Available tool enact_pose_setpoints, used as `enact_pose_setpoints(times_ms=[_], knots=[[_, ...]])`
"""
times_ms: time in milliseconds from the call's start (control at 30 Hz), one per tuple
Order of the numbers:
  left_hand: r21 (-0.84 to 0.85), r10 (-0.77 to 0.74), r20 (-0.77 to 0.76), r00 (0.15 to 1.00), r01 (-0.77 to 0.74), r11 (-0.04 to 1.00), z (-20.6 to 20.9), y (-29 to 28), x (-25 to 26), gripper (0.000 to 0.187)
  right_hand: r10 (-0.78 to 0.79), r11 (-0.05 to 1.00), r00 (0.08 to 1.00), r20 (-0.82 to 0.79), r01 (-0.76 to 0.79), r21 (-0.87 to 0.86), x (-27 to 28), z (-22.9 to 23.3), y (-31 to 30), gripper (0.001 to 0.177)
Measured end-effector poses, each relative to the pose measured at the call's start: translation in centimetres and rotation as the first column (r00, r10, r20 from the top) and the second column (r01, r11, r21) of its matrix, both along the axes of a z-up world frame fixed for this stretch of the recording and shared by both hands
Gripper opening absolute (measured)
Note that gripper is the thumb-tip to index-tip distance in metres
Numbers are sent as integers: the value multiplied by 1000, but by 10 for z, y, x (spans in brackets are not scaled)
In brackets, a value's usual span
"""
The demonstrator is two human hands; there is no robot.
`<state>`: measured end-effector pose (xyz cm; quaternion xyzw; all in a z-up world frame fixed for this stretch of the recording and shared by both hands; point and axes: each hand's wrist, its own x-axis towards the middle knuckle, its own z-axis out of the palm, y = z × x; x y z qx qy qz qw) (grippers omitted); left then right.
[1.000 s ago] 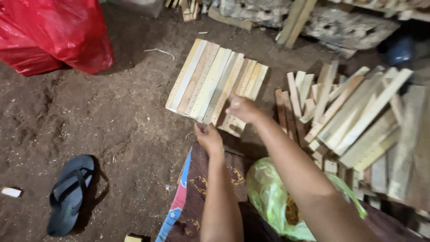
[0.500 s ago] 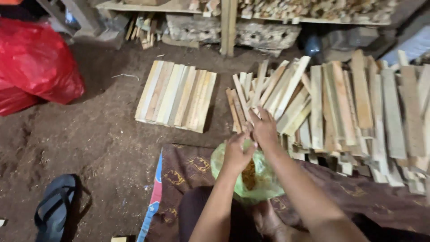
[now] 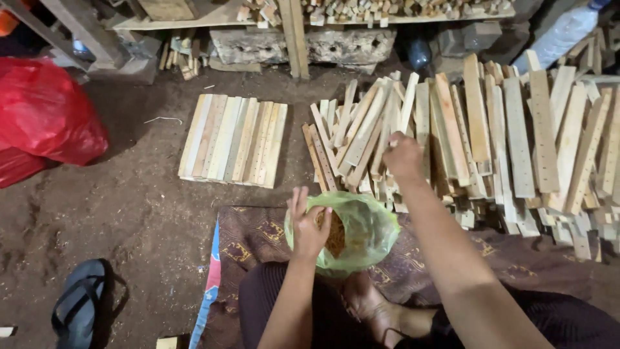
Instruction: Sorting and stacking wooden slats from a large pile into organized groups on the floor.
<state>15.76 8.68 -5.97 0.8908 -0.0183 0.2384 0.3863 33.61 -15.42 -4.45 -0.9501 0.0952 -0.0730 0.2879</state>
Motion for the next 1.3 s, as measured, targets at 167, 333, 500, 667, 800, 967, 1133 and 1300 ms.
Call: enact_pose_setpoints(times_ms=[167, 333, 500, 667, 800, 967, 1133, 1300], knots=[[-372, -130, -29, 991, 110, 922, 11, -52, 3, 18, -224, 606, 970, 95, 63, 793, -82, 54, -9, 22], [-768, -400, -340, 851, -5, 640, 53, -85, 2, 43, -371, 176, 919, 132, -70, 982, -179, 54, 17, 24], [-960, -460, -259, 849, -176, 216, 38, -92, 13, 49, 17, 499, 999, 41, -44, 865, -257, 24, 32, 34], [-927, -394, -364, 844, -285, 245, 37, -86, -5, 35, 77, 960, 966, 247, -139, 244, -199, 9, -21, 31], [-914, -357, -386, 851, -298, 277, 22, -95, -15, 23, 88, 917, 925, 369, 69, -393, -152, 74, -17, 60], [-917, -382, -371, 847, -269, 294, 1, -103, -22, 29, 30, 941, 978, 206, 42, -337, -94, -24, -50, 45], [-922, -365, -365, 856, -278, 270, -17, -114, -19, 34, -84, 981, 984, 159, 54, 185, -158, 15, -40, 36], [-928, -299, -362, 883, -311, 204, -64, -129, -13, 34, -128, 819, 989, 80, 60, 571, -253, 42, -17, 29]])
